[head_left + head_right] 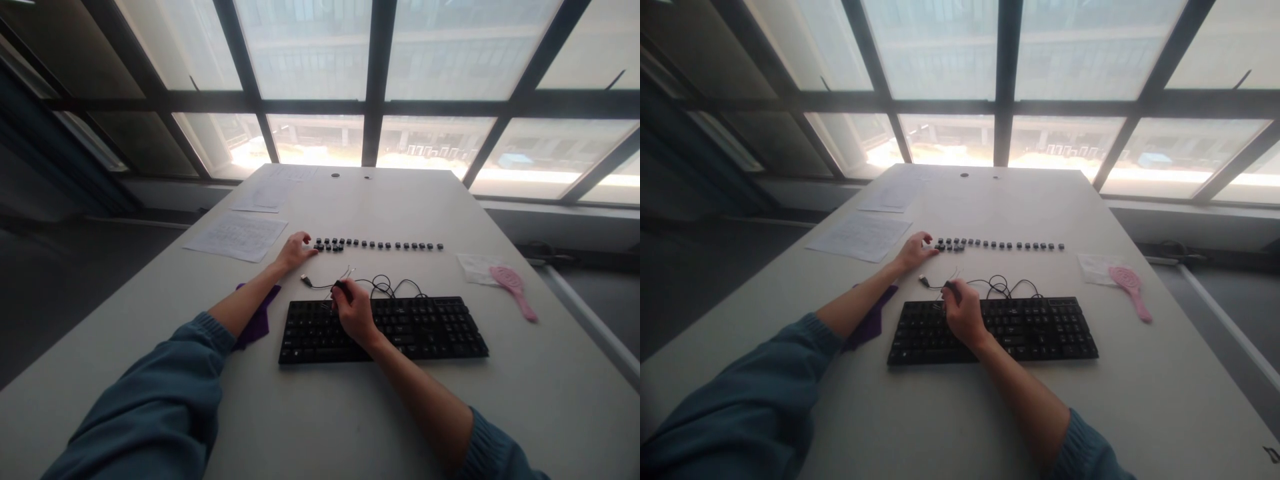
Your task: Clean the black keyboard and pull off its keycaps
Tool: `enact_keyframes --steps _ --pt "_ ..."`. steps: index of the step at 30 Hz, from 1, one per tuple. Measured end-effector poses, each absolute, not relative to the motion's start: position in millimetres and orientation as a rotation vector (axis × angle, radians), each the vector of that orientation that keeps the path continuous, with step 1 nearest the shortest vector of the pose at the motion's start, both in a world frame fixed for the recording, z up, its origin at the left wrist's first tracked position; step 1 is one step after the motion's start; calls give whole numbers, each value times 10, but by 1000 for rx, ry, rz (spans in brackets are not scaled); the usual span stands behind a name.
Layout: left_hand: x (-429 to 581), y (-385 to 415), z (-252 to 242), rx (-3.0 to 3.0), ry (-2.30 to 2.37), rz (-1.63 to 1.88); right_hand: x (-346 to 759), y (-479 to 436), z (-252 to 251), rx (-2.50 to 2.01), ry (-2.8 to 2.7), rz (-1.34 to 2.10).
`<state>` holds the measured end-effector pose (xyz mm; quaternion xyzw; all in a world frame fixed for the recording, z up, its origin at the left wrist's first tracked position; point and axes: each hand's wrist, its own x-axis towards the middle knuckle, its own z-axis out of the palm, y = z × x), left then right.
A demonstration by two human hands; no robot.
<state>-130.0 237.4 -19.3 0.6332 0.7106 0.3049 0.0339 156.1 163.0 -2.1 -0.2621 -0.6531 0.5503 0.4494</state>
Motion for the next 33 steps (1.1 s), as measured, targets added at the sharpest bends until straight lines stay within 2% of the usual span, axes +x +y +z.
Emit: enact_keyframes --steps 11,15,19,25,33 --pt "-1259 2318 -46 1855 2190 1017 1569 1618 -1 -635 -1595 1354" --pt "-922 1942 245 1836 2119 1184 1581 1606 47 -669 -1507 1293" --pt "-376 1328 421 1843 2017 1124 1611 1624 107 -704 -1577 1250" --pt "205 687 249 1866 1891 1096 1672 1654 124 -687 -1901 1103" --pt "184 660 76 1909 1873 1104 1650 1675 88 -700 -2018 1059"
